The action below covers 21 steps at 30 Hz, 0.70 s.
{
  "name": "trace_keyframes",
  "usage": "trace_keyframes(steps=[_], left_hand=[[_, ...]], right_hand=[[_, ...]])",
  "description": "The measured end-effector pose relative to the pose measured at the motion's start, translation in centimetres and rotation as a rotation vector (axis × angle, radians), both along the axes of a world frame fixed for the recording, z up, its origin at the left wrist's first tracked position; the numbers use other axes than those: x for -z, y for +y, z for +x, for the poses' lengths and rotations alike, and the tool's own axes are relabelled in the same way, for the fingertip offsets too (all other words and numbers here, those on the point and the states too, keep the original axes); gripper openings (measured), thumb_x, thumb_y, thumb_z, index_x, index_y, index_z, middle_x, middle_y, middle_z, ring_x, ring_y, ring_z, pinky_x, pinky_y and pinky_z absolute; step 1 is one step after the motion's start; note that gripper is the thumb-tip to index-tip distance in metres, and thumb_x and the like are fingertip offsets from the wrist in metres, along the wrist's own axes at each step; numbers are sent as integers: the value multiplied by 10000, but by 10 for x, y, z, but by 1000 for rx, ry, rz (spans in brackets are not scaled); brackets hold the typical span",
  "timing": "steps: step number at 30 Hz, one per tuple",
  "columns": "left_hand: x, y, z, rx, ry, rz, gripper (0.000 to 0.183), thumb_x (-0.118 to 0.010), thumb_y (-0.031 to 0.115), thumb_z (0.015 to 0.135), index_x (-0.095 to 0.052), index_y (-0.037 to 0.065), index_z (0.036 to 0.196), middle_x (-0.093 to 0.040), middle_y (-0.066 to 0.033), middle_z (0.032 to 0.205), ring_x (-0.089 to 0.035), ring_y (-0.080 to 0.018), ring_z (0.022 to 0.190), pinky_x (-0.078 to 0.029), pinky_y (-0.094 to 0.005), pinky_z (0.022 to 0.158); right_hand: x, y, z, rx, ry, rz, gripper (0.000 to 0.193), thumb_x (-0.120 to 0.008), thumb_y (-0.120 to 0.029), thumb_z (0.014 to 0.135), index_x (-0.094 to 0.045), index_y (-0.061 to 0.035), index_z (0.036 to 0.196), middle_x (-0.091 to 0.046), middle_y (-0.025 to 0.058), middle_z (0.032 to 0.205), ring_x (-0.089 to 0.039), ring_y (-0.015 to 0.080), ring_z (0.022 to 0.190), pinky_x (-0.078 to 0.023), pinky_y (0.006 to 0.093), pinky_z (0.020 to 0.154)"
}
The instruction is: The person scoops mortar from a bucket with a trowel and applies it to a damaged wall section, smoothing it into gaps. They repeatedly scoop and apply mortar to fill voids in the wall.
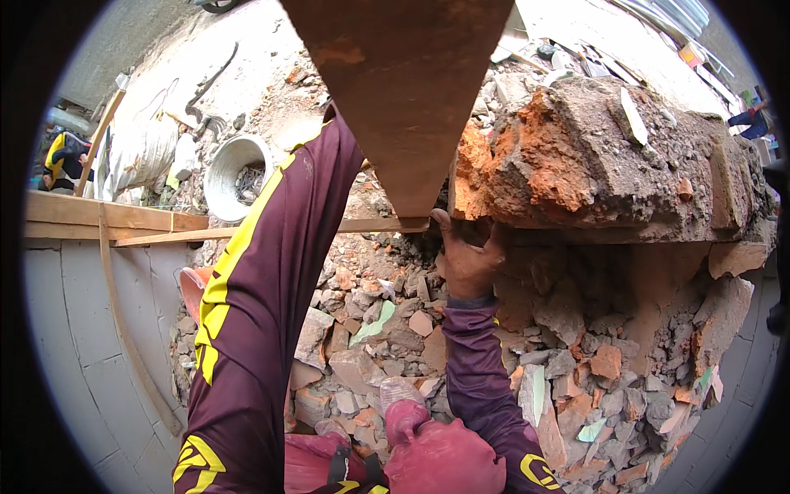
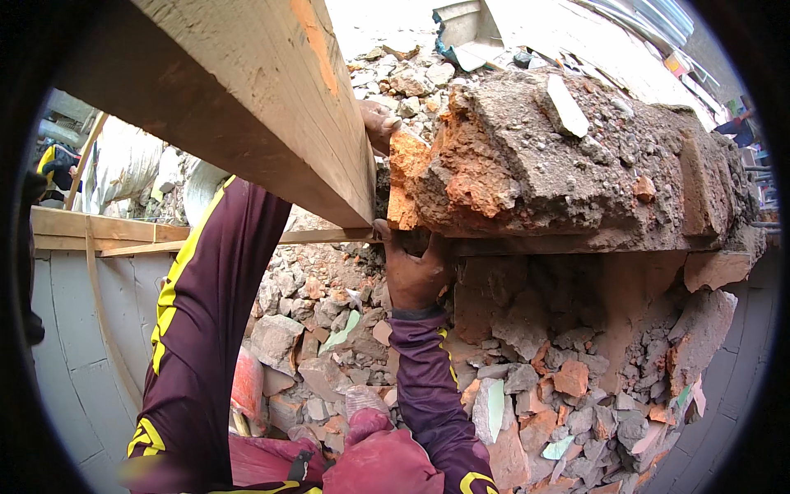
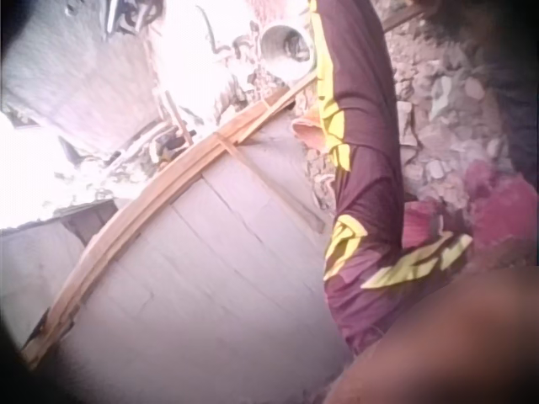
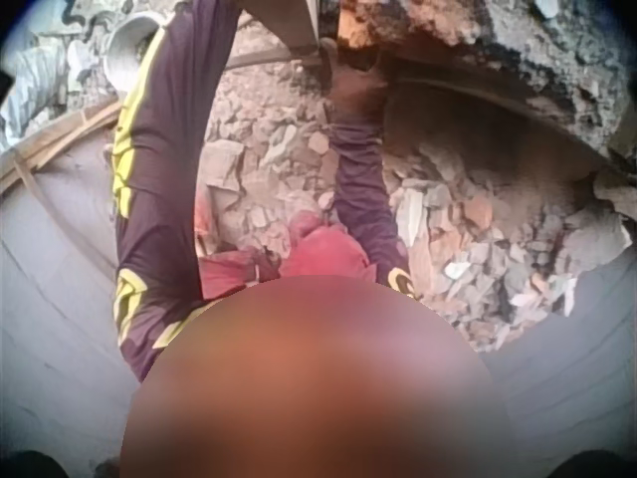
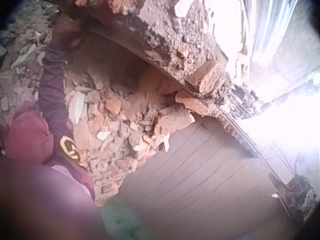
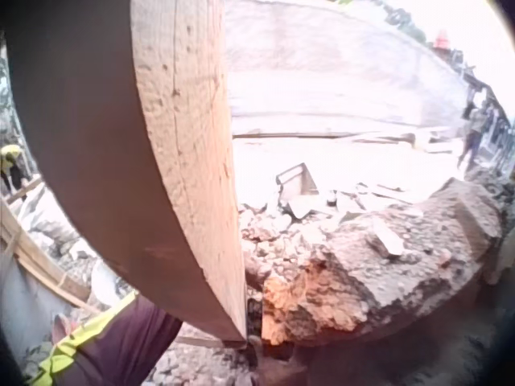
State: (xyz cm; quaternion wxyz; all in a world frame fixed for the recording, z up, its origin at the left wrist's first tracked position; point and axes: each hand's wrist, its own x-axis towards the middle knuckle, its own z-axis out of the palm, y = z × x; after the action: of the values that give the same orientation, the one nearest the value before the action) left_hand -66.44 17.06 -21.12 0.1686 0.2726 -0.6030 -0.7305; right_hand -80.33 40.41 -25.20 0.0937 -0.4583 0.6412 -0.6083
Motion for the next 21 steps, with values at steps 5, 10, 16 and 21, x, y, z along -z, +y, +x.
trace_keyframes(steps=[5, 10, 16, 21], left_hand=[[-2, 6, -6, 107, -30, -59, 488, -474, 425, 1029, -550, 48, 1329, -597, -116, 1225, -571, -212, 1096, -452, -392, 955], [-4, 5, -12, 177, -62, -103, 487, -472, 422, 1030, -551, 44, 1326, -598, -119, 1213, -572, -212, 1085, -454, -391, 946], [-7, 1, -29, 253, -92, -147, 486, -470, 419, 1032, -553, 39, 1324, -599, -123, 1199, -574, -212, 1072, -457, -390, 937], [-10, -2, -29, 287, -94, -164, 485, -467, 416, 1033, -554, 36, 1321, -601, -125, 1186, -575, -211, 1061, -460, -390, 929]], right_hand=[[-6, 6, 0, 0, 38, 168, 651, -878, -322, 760, -586, 7, 1240, -664, 215, 1127, -665, 365, 973, -521, 425, 839], [-5, 2, -9, -42, 148, 107, 671, -861, -297, 786, -557, 30, 1287, -645, 213, 1190, -646, 336, 1039, -499, 407, 907], [-5, 7, -12, -9, 232, 138, 664, -863, -334, 771, -574, 17, 1255, -641, 231, 1142, -642, 387, 1035, -503, 437, 904], [-9, 6, -10, -41, 170, 61, 599, -847, -243, 780, -577, -24, 1268, -630, 217, 1165, -620, 423, 1038, -508, 454, 872]])
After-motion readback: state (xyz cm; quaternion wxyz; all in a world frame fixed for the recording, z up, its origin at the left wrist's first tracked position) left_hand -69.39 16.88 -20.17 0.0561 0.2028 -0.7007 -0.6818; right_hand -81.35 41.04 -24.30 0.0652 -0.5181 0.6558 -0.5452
